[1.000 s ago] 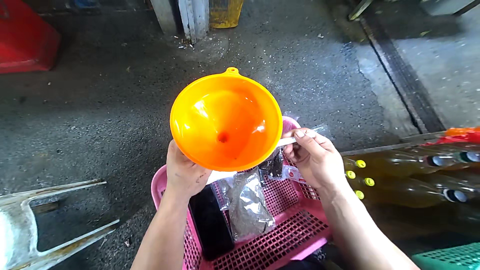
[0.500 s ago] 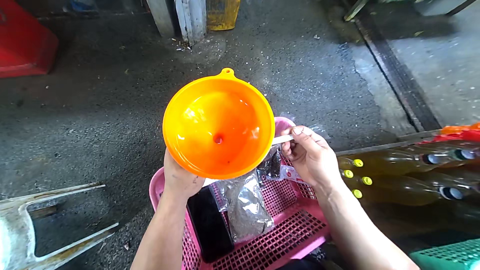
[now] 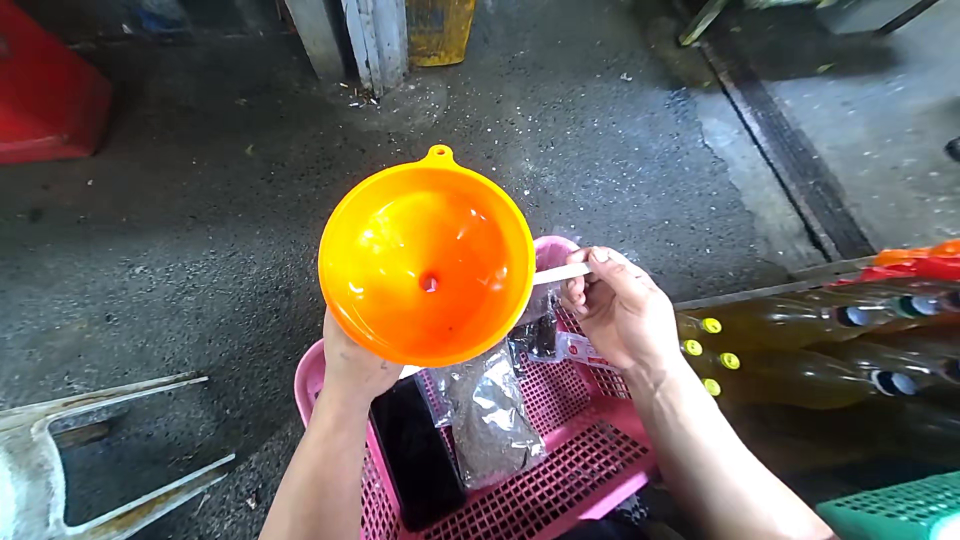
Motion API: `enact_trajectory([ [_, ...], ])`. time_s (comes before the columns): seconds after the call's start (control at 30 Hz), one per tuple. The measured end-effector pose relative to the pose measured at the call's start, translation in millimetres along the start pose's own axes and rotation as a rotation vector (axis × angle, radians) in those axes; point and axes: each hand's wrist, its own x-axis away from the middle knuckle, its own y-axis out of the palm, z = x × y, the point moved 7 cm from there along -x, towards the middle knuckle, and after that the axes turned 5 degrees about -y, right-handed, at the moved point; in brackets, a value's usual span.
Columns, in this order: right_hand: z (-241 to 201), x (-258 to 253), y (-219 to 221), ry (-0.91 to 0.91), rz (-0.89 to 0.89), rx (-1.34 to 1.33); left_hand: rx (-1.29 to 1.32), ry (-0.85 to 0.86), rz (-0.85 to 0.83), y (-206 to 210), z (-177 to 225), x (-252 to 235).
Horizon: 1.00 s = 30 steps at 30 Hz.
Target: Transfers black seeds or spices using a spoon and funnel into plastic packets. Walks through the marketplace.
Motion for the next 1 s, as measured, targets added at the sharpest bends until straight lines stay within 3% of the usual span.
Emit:
enact_trajectory([
  [0.2, -11, 0, 0, -0.038, -0.001, -0.008, 0.019, -0.004, 0.016, -2, -2, 1],
  [0.4, -55, -2, 5, -0.167, -0.023, -0.045, 0.082, -0.079, 0.046, 0, -5, -6],
  [0.63, -115, -2, 27, -0.329, -0.118, 0.005, -0.074, -0.024, -0.129, 19, -1, -15],
  [0.83, -116, -2, 52, -0.432, -0.199, 0.166, -0.103, 0.049, -0.250, 32, 7, -7],
  [1.0, -112, 4, 58, -0.497, -0.244, 0.294, -0.143, 0.067, -0.254, 32, 9, -8],
])
